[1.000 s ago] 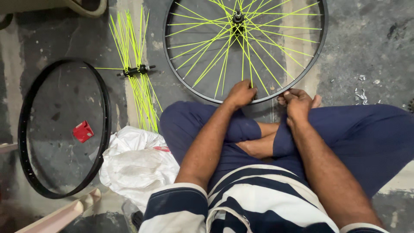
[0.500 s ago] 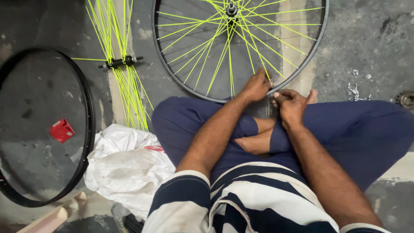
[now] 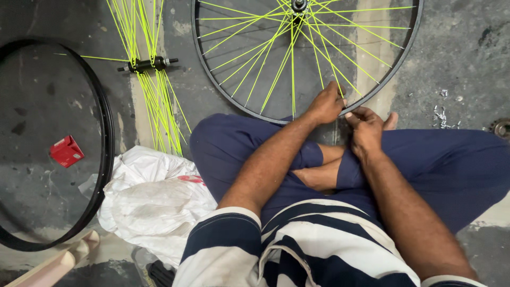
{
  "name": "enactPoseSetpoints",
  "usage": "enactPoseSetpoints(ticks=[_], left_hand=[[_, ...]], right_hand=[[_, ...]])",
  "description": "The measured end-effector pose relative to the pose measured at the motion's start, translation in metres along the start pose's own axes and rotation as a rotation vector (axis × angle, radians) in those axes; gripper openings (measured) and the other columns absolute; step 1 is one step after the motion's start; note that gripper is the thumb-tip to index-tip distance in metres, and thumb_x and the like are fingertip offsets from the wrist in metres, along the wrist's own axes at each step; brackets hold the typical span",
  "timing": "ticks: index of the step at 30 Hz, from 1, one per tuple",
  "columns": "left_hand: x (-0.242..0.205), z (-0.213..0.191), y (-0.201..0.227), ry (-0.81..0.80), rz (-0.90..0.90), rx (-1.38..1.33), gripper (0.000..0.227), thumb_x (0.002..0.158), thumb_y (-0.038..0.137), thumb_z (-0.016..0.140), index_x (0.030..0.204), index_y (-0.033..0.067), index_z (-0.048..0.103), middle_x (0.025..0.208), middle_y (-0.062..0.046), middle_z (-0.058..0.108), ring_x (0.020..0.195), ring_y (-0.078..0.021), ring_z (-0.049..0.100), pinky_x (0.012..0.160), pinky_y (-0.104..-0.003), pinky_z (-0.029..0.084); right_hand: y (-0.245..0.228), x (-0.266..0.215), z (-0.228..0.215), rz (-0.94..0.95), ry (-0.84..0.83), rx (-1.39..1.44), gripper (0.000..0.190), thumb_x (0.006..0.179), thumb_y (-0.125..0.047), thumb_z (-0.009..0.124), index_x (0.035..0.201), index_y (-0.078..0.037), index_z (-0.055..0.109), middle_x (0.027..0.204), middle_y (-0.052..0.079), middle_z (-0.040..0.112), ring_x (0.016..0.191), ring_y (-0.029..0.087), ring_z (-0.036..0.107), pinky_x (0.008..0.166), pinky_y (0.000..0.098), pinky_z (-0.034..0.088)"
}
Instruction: The person sits on the floor and assembles a bicycle wheel by inserting neon green spokes into a hub and rim. They tighten the spoke nipples by hand to secure the spokes. The person then switches to a second wheel, placing the hub into the rim and beginning to insert spokes.
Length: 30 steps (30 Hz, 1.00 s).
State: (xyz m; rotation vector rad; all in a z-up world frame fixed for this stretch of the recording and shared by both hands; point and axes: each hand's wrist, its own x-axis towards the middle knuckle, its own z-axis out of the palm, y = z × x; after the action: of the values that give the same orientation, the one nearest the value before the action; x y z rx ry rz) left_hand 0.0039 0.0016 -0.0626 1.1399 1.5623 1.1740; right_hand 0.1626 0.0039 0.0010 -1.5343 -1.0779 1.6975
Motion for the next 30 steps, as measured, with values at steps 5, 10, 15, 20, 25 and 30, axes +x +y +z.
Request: enactPoseSetpoints(ticks=[5, 10, 15, 20, 25, 30], left_hand=[[-0.002, -0.004, 0.006, -0.008, -0.022, 0.024, 0.033, 0.088, 0.016, 0.069, 0.114, 0.0022, 0.053, 0.102, -0.022, 0.070, 0.098, -0.0370, 0.072, 0.087, -0.046, 0.055], [-0.002, -0.005, 0.008, -0.006, -0.023, 0.023, 0.035, 0.087, 0.016, 0.070, 0.114, 0.0025, 0.053, 0.102, -0.020, 0.071, 0.098, -0.0358, 0.072, 0.087, -0.045, 0.055], [-0.002, -0.006, 0.010, -0.020, -0.055, 0.011, 0.035, 0.088, 0.017, 0.071, 0.115, 0.0028, 0.055, 0.102, -0.020, 0.071, 0.099, -0.0355, 0.072, 0.088, -0.044, 0.055], [-0.004, -0.009, 0.013, -0.019, -0.059, 0.016, 0.035, 0.088, 0.017, 0.071, 0.115, 0.0027, 0.055, 0.103, -0.020, 0.071, 0.099, -0.0353, 0.072, 0.087, -0.044, 0.056], [-0.002, -0.007, 0.010, -0.010, -0.019, 0.026, 0.035, 0.087, 0.016, 0.071, 0.115, 0.0024, 0.054, 0.102, -0.020, 0.071, 0.098, -0.0357, 0.072, 0.086, -0.044, 0.055], [-0.003, -0.007, 0.010, -0.024, -0.043, 0.027, 0.035, 0.087, 0.016, 0.071, 0.115, 0.0025, 0.054, 0.100, -0.019, 0.072, 0.096, -0.0347, 0.073, 0.086, -0.044, 0.056]], right_hand=[[-0.010, -0.009, 0.011, -0.012, 0.011, -0.089, 0.022, 0.091, 0.002, 0.072, 0.112, 0.005, 0.067, 0.095, 0.007, 0.072, 0.080, 0.014, 0.066, 0.075, 0.0241, 0.054], [-0.010, -0.010, 0.012, -0.011, 0.024, -0.056, 0.021, 0.092, 0.001, 0.072, 0.112, 0.003, 0.066, 0.094, 0.007, 0.071, 0.078, 0.015, 0.065, 0.073, 0.0249, 0.054], [-0.009, -0.006, 0.010, -0.028, 0.003, 0.012, 0.025, 0.089, 0.000, 0.074, 0.112, 0.004, 0.066, 0.096, 0.006, 0.072, 0.082, 0.014, 0.066, 0.077, 0.0242, 0.055], [-0.013, -0.015, 0.012, -0.214, 0.084, -0.545, 0.021, 0.090, -0.004, 0.079, 0.107, 0.006, 0.072, 0.091, 0.011, 0.070, 0.081, 0.017, 0.062, 0.076, 0.0267, 0.050], [-0.009, -0.011, 0.012, -0.210, 0.062, -0.311, 0.022, 0.089, -0.005, 0.076, 0.108, 0.004, 0.069, 0.095, 0.007, 0.072, 0.083, 0.014, 0.064, 0.077, 0.0246, 0.051], [-0.018, -0.018, 0.015, -0.213, 0.044, -0.421, 0.021, 0.090, -0.006, 0.076, 0.107, 0.005, 0.070, 0.096, 0.009, 0.073, 0.084, 0.015, 0.065, 0.077, 0.0251, 0.052]])
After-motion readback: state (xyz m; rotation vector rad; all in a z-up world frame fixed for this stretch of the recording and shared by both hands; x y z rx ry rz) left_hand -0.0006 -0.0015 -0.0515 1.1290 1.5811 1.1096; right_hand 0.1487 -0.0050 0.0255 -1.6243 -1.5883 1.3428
